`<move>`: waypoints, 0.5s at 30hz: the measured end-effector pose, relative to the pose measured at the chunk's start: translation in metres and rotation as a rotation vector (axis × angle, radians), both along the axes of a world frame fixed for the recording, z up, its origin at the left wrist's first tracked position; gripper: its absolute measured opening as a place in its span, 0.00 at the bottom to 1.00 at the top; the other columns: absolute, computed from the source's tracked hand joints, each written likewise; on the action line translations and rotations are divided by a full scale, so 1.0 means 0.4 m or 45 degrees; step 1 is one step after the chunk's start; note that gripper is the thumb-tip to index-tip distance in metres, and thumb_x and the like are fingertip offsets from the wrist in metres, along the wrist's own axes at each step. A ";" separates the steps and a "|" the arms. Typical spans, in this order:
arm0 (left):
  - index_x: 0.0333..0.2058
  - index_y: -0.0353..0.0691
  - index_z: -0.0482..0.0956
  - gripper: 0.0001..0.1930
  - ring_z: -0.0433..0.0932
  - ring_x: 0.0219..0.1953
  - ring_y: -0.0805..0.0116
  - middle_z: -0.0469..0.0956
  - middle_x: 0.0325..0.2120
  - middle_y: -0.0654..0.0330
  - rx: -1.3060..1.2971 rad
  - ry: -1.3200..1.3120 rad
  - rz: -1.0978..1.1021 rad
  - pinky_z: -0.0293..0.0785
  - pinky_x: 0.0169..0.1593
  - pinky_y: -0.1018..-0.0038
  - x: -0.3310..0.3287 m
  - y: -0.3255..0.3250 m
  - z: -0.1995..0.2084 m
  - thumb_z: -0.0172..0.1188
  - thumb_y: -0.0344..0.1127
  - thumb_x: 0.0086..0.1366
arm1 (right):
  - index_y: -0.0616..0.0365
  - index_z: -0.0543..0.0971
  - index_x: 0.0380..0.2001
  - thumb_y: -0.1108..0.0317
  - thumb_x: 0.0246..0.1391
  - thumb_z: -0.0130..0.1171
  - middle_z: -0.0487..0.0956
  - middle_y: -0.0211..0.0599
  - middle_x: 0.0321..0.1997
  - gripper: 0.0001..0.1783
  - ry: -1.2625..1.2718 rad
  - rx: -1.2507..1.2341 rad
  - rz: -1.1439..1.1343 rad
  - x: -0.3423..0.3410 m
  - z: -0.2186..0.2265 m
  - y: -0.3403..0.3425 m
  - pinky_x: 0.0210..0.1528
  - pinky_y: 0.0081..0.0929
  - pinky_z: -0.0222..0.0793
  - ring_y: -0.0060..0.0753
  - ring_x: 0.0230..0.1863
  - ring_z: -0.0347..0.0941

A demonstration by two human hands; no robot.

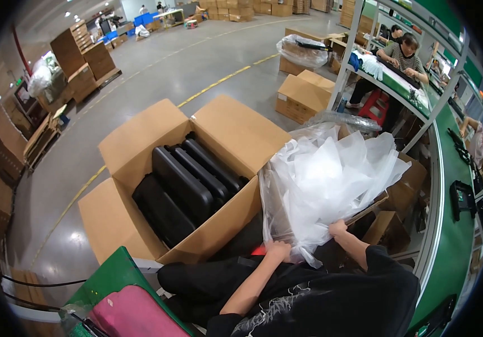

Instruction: Assembling electronic components by mounting circuit boards into plastic housings and securing them with screws using an electric screwdriver.

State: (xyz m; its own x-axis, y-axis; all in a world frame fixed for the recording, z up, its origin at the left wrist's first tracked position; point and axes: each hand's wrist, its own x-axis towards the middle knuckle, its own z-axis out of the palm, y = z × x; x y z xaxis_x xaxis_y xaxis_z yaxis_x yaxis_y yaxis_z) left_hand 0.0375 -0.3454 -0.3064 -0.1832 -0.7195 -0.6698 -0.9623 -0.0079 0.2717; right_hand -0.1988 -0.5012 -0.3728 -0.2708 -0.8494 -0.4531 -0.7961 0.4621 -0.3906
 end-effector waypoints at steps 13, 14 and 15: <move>0.34 0.41 0.81 0.12 0.73 0.53 0.60 0.79 0.43 0.59 -0.860 0.747 0.016 0.59 0.58 0.48 -0.085 -0.042 0.022 0.62 0.39 0.50 | 0.65 0.79 0.21 0.71 0.44 0.51 0.76 0.46 0.16 0.09 -0.823 -0.514 -0.658 -0.159 0.093 -0.103 0.17 0.38 0.63 0.37 0.14 0.69; 0.34 0.42 0.82 0.12 0.74 0.53 0.61 0.80 0.42 0.59 -0.939 0.854 0.008 0.54 0.61 0.49 -0.090 -0.053 0.023 0.63 0.38 0.49 | 0.64 0.77 0.19 0.71 0.44 0.48 0.76 0.45 0.16 0.10 -0.875 -0.608 -0.738 -0.236 0.108 -0.136 0.17 0.37 0.61 0.38 0.15 0.70; 0.31 0.42 0.80 0.11 0.74 0.50 0.61 0.80 0.40 0.59 -0.915 0.861 -0.047 0.55 0.60 0.49 -0.101 -0.076 0.041 0.63 0.38 0.49 | 0.66 0.77 0.19 0.72 0.43 0.46 0.76 0.46 0.16 0.11 -0.975 -0.817 -0.897 -0.307 0.100 -0.157 0.16 0.36 0.60 0.39 0.14 0.69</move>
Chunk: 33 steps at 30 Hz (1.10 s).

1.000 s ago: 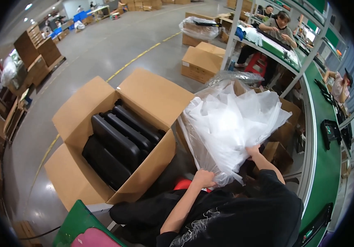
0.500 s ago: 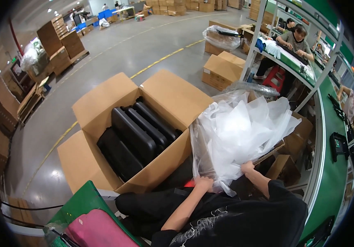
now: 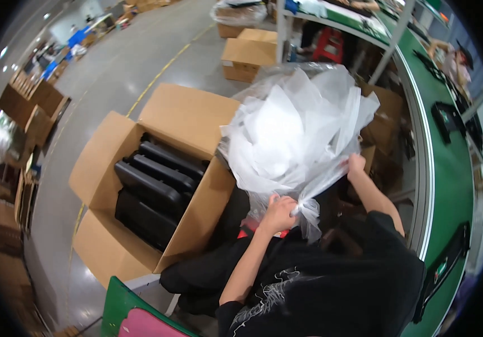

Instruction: Assembling electronic components by mounting circuit boards into plastic housings and securing them with screws using an electric screwdriver.

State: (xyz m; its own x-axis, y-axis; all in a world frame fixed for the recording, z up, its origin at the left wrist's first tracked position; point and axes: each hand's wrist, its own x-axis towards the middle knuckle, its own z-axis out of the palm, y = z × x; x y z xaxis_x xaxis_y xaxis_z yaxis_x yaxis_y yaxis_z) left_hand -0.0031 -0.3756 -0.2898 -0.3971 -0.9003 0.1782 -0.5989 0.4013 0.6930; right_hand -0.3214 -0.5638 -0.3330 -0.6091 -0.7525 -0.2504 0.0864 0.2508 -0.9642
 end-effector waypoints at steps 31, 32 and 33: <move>0.53 0.40 0.71 0.23 0.54 0.68 0.43 0.59 0.64 0.40 0.892 -0.293 -0.387 0.50 0.70 0.59 -0.046 -0.005 -0.330 0.57 0.42 0.61 | 0.53 0.81 0.46 0.59 0.51 0.61 0.81 0.47 0.43 0.19 1.399 0.121 2.213 0.427 -0.225 -0.157 0.49 0.41 0.71 0.43 0.46 0.76; 0.53 0.40 0.71 0.23 0.54 0.68 0.43 0.59 0.64 0.40 0.913 -0.281 -0.353 0.50 0.70 0.59 -0.016 0.004 -0.301 0.57 0.42 0.61 | 0.56 0.81 0.44 0.63 0.52 0.60 0.81 0.45 0.42 0.16 0.871 -0.116 1.805 0.400 -0.088 -0.155 0.47 0.36 0.72 0.40 0.44 0.77; 0.53 0.40 0.72 0.22 0.56 0.67 0.44 0.61 0.63 0.42 0.978 -0.356 -0.330 0.51 0.69 0.60 -0.029 -0.022 -0.230 0.57 0.40 0.61 | 0.60 0.80 0.39 0.68 0.52 0.56 0.81 0.44 0.40 0.12 0.697 -0.092 1.214 0.323 0.061 -0.134 0.47 0.36 0.73 0.45 0.46 0.76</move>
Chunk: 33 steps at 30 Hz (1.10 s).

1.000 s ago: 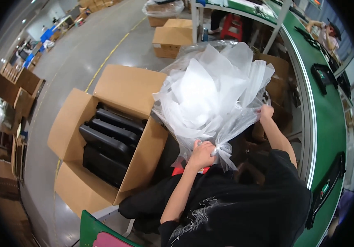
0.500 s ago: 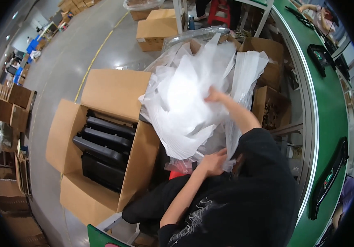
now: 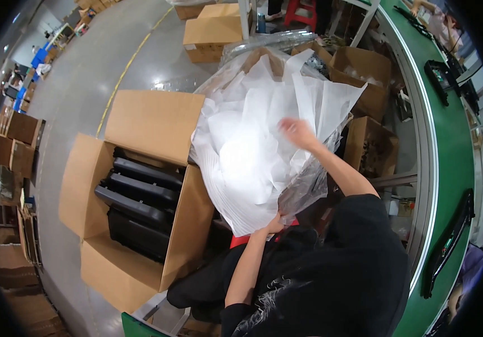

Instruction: Assembling electronic components by mounting circuit boards into plastic housings and securing them with screws using an electric screwdriver.

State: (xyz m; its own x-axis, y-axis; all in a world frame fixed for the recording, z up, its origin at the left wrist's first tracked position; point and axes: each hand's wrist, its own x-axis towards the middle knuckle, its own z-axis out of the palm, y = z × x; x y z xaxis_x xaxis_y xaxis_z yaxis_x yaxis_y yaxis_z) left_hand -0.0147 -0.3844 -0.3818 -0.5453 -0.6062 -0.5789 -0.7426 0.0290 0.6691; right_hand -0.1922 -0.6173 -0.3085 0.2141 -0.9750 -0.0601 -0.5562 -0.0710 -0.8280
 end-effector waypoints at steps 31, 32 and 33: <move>0.63 0.47 0.62 0.31 0.64 0.63 0.50 0.62 0.64 0.51 -0.195 0.331 -0.026 0.66 0.60 0.56 -0.195 -0.071 0.079 0.53 0.32 0.59 | 0.61 0.75 0.51 0.55 0.60 0.46 0.78 0.57 0.52 0.25 0.827 0.262 -1.244 -0.684 -0.007 -0.007 0.57 0.50 0.67 0.60 0.55 0.73; 0.62 0.49 0.63 0.31 0.60 0.66 0.52 0.58 0.67 0.54 -0.212 0.223 -0.047 0.64 0.61 0.52 -0.179 -0.052 0.030 0.54 0.32 0.58 | 0.59 0.72 0.56 0.49 0.60 0.45 0.77 0.58 0.53 0.29 0.744 0.279 -1.294 -0.607 0.007 -0.014 0.59 0.50 0.65 0.61 0.57 0.72; 0.62 0.51 0.63 0.31 0.56 0.68 0.52 0.54 0.69 0.56 -0.104 0.108 -0.084 0.62 0.63 0.50 -0.158 -0.046 0.017 0.54 0.33 0.58 | 0.59 0.64 0.61 0.36 0.58 0.41 0.74 0.60 0.56 0.41 0.573 0.178 -1.171 -0.577 0.001 -0.011 0.62 0.50 0.61 0.61 0.59 0.69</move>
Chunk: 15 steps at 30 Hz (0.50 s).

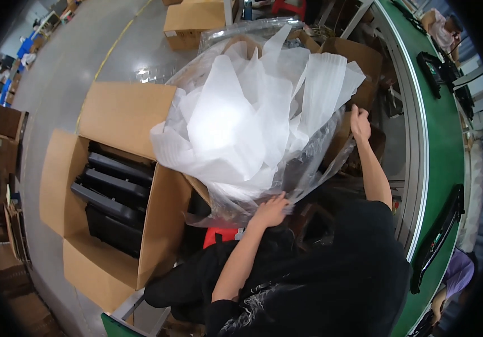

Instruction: Assembling electronic components by mounting circuit boards into plastic housings and securing them with screws using an electric screwdriver.

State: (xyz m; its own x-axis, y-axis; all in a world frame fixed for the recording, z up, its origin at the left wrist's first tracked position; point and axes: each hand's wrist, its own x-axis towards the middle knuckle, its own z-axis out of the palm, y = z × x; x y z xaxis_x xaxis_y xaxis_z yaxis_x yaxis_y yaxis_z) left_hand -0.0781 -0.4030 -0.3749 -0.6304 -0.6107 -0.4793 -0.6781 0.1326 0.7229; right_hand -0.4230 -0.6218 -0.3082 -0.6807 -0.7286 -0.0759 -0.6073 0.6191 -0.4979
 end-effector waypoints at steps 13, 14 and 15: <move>0.44 0.40 0.74 0.16 0.76 0.41 0.62 0.76 0.35 0.58 -1.016 -0.543 0.128 0.68 0.47 0.66 0.167 0.093 0.230 0.60 0.33 0.55 | 0.69 0.80 0.36 0.58 0.58 0.57 0.80 0.62 0.40 0.20 0.136 -0.014 0.278 -0.084 -0.068 -0.106 0.47 0.49 0.73 0.61 0.47 0.76; 0.41 0.39 0.73 0.16 0.76 0.41 0.60 0.76 0.33 0.58 -0.927 -0.385 0.231 0.69 0.46 0.65 0.162 0.094 0.260 0.62 0.36 0.53 | 0.67 0.80 0.36 0.56 0.57 0.58 0.80 0.60 0.43 0.20 0.092 -0.029 0.181 -0.093 -0.091 -0.107 0.48 0.47 0.73 0.61 0.48 0.76; 0.41 0.39 0.73 0.16 0.76 0.41 0.60 0.76 0.33 0.58 -0.918 -0.387 0.233 0.69 0.46 0.65 0.164 0.098 0.254 0.62 0.36 0.53 | 0.67 0.80 0.36 0.56 0.57 0.58 0.80 0.60 0.43 0.20 0.091 -0.020 0.185 -0.103 -0.138 -0.114 0.48 0.47 0.73 0.61 0.48 0.76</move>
